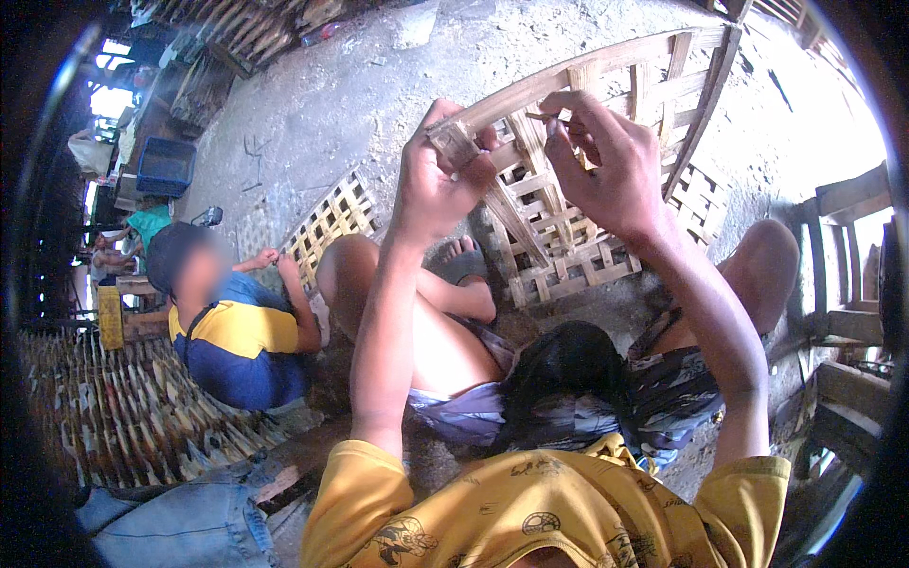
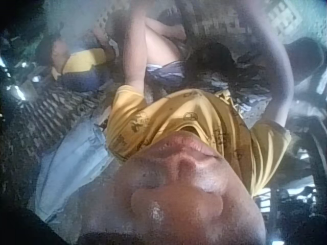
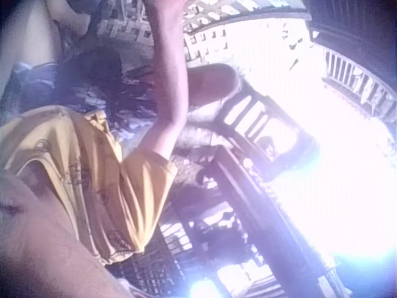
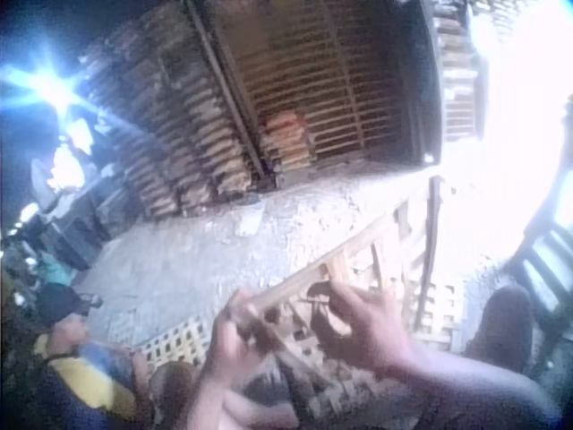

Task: The person sits on the floor and assembles a wooden lattice panel by hand, inserting thin wooden strips into a grid frame. The person adjusts the strips and aligns the panel while working.

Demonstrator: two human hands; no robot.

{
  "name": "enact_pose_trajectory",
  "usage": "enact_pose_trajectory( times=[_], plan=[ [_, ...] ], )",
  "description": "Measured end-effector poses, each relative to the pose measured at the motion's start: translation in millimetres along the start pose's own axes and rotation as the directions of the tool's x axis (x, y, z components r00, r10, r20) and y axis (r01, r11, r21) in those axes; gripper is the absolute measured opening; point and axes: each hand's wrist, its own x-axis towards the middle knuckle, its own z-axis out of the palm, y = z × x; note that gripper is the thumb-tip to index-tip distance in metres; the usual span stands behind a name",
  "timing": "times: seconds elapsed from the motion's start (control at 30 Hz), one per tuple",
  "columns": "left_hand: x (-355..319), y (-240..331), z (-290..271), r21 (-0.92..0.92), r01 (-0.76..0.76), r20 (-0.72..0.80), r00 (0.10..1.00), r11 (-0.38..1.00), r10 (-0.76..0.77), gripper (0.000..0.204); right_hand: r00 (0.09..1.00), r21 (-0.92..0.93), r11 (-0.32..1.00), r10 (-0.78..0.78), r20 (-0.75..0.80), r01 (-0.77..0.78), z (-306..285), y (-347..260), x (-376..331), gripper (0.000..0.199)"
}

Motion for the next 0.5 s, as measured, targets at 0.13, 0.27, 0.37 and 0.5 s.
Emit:
enact_pose_trajectory(
  times=[0.13,0.27,0.37,0.5],
  plan=[
    [-1,2,4,0.059,-0.032,0.023,0.999,0.998,0.031,0.026,0.992,0.002,1.000,-0.024,-0.122,0.024,-16,-4,14,0.037],
    [1,-2,-3,0.085,-0.037,0.027,0.999,0.996,0.035,0.028,0.998,-0.108,0.994,-0.003,-0.063,-0.004,-31,-2,18,0.020],
    [4,-8,-8,0.172,-0.070,-0.013,0.997,0.983,0.073,0.029,0.998,-0.127,0.992,-0.018,-0.057,0.011,-30,-5,15,0.016],
    [4,-11,-6,0.157,-0.056,-0.062,0.996,0.986,0.067,0.036,1.000,-0.130,0.991,-0.020,-0.012,0.018,-31,-9,12,0.019]
  ],
)
